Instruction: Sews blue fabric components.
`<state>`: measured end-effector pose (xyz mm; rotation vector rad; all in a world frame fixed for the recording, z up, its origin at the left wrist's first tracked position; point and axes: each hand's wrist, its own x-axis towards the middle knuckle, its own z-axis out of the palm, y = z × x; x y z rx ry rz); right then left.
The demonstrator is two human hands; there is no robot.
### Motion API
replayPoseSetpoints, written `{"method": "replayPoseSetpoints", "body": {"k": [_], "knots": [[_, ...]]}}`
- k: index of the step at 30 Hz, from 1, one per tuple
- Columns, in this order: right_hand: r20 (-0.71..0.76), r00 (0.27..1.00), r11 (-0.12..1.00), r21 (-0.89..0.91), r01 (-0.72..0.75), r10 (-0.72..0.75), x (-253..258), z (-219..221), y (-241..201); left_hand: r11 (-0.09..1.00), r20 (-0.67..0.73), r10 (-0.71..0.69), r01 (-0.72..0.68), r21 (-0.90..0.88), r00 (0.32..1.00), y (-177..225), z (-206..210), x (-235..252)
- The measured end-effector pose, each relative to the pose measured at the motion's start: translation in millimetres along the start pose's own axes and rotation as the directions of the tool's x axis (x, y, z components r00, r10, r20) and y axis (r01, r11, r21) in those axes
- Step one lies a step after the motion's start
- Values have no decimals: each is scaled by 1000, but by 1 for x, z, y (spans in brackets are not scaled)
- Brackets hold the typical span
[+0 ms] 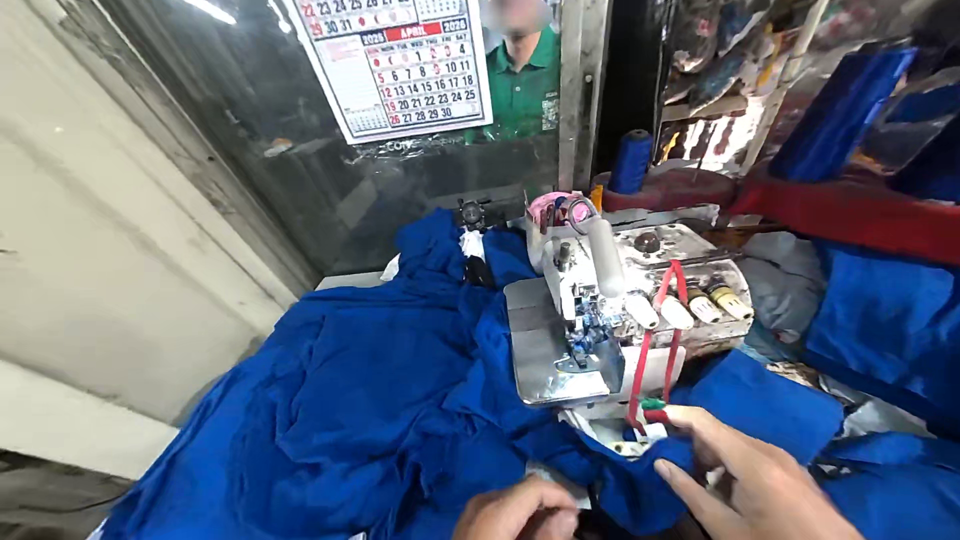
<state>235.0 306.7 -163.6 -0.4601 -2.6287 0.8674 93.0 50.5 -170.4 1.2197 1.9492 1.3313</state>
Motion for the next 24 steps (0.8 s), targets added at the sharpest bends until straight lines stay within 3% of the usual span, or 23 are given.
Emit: {"method": "replayPoseSetpoints", "body": {"k": [3, 6, 9, 11, 12, 14, 16, 18, 21, 24], "knots": [[175, 981, 993, -66, 97, -84, -6, -33, -7, 986, -26, 155, -153, 74, 988, 2, 22, 22], [363, 930, 972, -193, 131, -53, -9, -57, -1, 963, -3, 162, -157, 217, 987, -3, 19, 19], [283, 958, 952, -278, 129, -47, -16, -63, 6, 985, -40, 69, -62, 163, 997, -10, 1, -11], [145, 982, 980, -143, 139, -118, -24, -55, 14, 997, -93, -25, 31, 64, 995, -10, 1, -33], [152, 983, 994, 51, 93, -100, -30, -53, 15, 997, -116, -67, 69, 16, 991, -10, 5, -42], [288, 953, 864, 500, -60, -100, -44, -55, 9, 993, -132, -113, 109, -39, 985, -13, 14, -51], [338, 920, 695, 710, -113, -196, -61, -56, 6, 994, -121, -99, 94, -50, 988, -25, 20, -60], [255, 951, 637, 766, -88, -175, -81, -45, -5, 995, -150, -56, 44, -87, 987, -27, 26, -63], [22, 999, 729, 683, -48, 45, -97, -3, -24, 981, -304, 83, -131, -141, 949, -8, 55, -58], [-83, 992, 764, 645, -17, 93, -96, 25, -24, 970, -325, 165, -213, -116, 931, 7, 103, -43]]}}
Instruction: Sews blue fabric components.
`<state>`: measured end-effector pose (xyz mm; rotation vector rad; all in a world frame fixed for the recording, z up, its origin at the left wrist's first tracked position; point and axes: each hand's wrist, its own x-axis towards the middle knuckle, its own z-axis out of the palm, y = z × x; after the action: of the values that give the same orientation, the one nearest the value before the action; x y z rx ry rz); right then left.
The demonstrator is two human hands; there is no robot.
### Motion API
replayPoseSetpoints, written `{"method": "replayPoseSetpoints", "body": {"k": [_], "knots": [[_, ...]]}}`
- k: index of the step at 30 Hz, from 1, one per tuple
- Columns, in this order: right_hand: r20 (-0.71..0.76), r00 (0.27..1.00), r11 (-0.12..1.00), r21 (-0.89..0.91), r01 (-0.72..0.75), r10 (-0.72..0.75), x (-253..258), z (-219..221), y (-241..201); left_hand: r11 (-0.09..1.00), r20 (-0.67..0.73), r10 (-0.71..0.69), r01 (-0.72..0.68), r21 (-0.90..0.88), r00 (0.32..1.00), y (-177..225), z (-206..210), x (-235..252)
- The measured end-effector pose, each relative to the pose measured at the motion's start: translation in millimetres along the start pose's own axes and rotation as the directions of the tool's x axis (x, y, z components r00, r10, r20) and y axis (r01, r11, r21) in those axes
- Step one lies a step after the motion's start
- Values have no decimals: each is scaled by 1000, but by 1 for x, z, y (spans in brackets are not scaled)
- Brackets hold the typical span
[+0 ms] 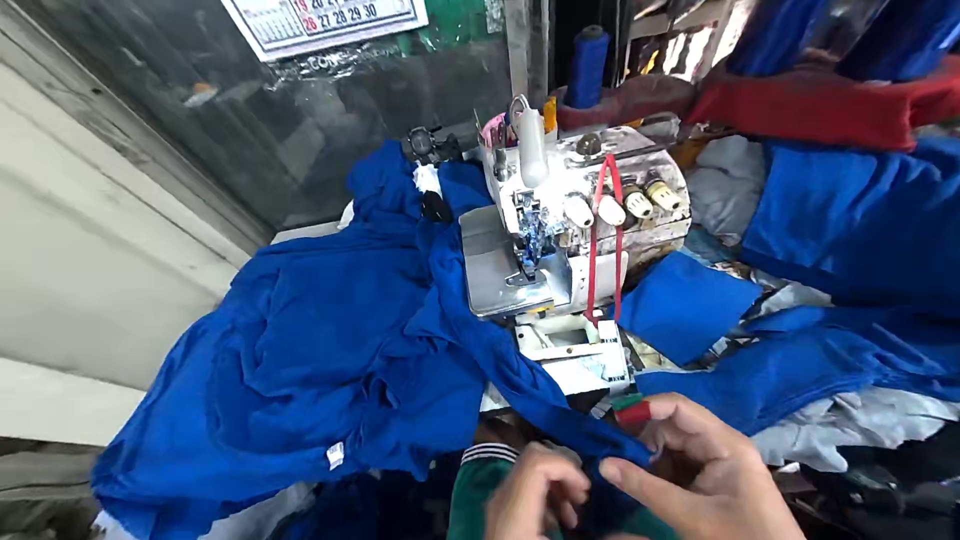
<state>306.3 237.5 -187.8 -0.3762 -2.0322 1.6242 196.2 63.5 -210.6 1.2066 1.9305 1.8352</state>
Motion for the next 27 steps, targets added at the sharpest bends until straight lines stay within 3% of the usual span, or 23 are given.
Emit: {"method": "replayPoseSetpoints", "body": {"k": [3, 6, 9, 13, 15, 19, 21, 25, 27], "knots": [[45, 998, 994, -99, 43, -39, 8, -5, -4, 1000, 27, 1, -1, -7, 1000, -11, 15, 8], [139, 985, 958, -257, 131, -98, 13, -20, -6, 969, 136, -34, 66, -237, 990, -10, -11, 18], [209, 977, 947, -306, 102, -38, 12, -28, -17, 923, 163, -104, 156, -350, 981, -5, -22, 20], [192, 981, 973, -218, 70, -27, 10, -22, -17, 994, 95, -80, 87, -66, 992, -8, 8, 6], [195, 980, 946, -313, 89, -28, 7, -21, -21, 998, -5, -60, 60, -26, 998, -12, 12, 4], [184, 980, 675, -715, 184, -73, 4, -30, -21, 1000, 6, 5, -6, 26, 1000, -5, -19, 4], [169, 983, 627, -758, 178, -75, 4, -27, -21, 989, -11, 39, -37, 147, 999, 6, -21, 5], [145, 989, 782, -619, 70, 26, 1, 2, -37, 948, -158, 79, -25, 317, 984, 13, -21, 2], [239, 971, 874, -476, 100, 19, 3, 18, -37, 941, -184, 123, -55, 335, 975, 8, -36, 0]]}}
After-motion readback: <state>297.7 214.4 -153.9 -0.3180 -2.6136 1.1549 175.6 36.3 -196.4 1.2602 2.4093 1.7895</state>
